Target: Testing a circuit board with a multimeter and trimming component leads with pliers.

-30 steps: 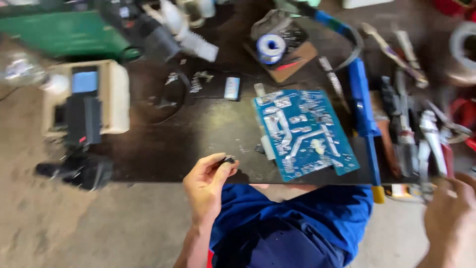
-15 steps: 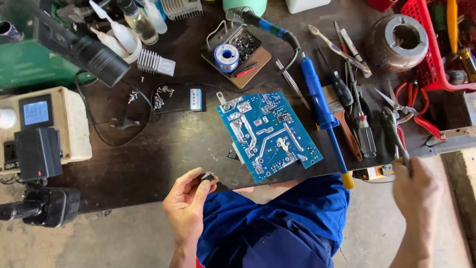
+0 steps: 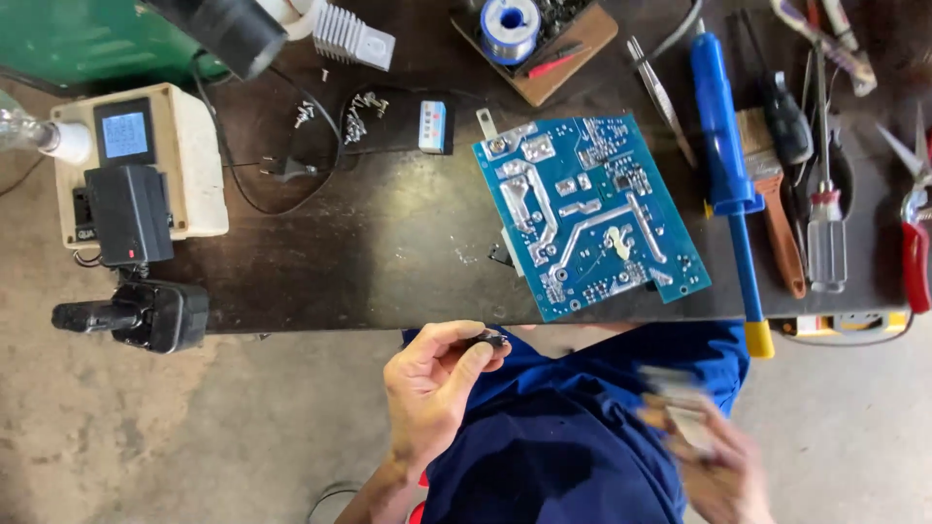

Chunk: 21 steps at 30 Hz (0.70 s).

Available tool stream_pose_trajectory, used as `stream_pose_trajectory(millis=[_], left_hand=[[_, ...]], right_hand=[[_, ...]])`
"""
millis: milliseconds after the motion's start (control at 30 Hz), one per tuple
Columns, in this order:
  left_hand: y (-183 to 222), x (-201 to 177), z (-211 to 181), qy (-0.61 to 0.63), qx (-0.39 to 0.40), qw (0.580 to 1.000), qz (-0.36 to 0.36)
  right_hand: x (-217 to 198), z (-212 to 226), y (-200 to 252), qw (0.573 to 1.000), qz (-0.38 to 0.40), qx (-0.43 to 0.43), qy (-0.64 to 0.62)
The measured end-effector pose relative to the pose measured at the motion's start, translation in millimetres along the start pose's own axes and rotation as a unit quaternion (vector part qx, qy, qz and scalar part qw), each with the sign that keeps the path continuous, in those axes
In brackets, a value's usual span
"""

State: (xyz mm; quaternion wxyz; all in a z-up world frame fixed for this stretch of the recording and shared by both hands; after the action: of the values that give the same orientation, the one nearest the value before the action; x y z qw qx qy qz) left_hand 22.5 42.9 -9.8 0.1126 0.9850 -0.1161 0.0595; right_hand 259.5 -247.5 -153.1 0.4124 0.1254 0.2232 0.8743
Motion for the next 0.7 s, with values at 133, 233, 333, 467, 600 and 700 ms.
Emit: stream_pose_trajectory(millis=[133,233,333,467,600,700], left_hand=[[6.3,-3.6,2.8,-0.038,0.016,0.999,0.005],[11.2,-7.2,4.6,-0.049,0.041,0.998,0.011],[15.2,-5.4,0.6,-0.059,0.081,0.994,0.033],[19.3,-0.1,-8.1,-0.08,0.128,0.986,0.069],[21.6,-1.8,-3.3,-0.076,0.131,0.985,0.077],[22.1,-1.7,-4.2,-0.083,0.131,0.985,0.078]], right_hand=[[103.7,62.6,5.5,0.916,0.13,-0.185,0.331],[132.4,75.9,19.7,0.796,0.19,-0.409,0.403],[140.0,75.8,20.7,0.754,0.184,-0.45,0.441],[144.1,73.0,23.4,0.721,0.195,-0.469,0.471],[145.2,71.7,23.6,0.714,0.184,-0.475,0.48],[144.9,68.4,24.5,0.717,0.184,-0.47,0.481]])
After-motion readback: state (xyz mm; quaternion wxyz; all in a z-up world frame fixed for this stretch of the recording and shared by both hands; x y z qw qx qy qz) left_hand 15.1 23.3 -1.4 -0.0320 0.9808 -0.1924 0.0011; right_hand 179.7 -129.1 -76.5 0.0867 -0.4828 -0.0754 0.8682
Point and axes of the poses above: each hand's wrist, its own y-axis away from the middle knuckle, its own x-axis out of the palm, z = x × y, the point moved 7 cm from there along -y, towards the middle knuckle, and after that the axes turned 8 degrees about -z, right-handed, at the moved point
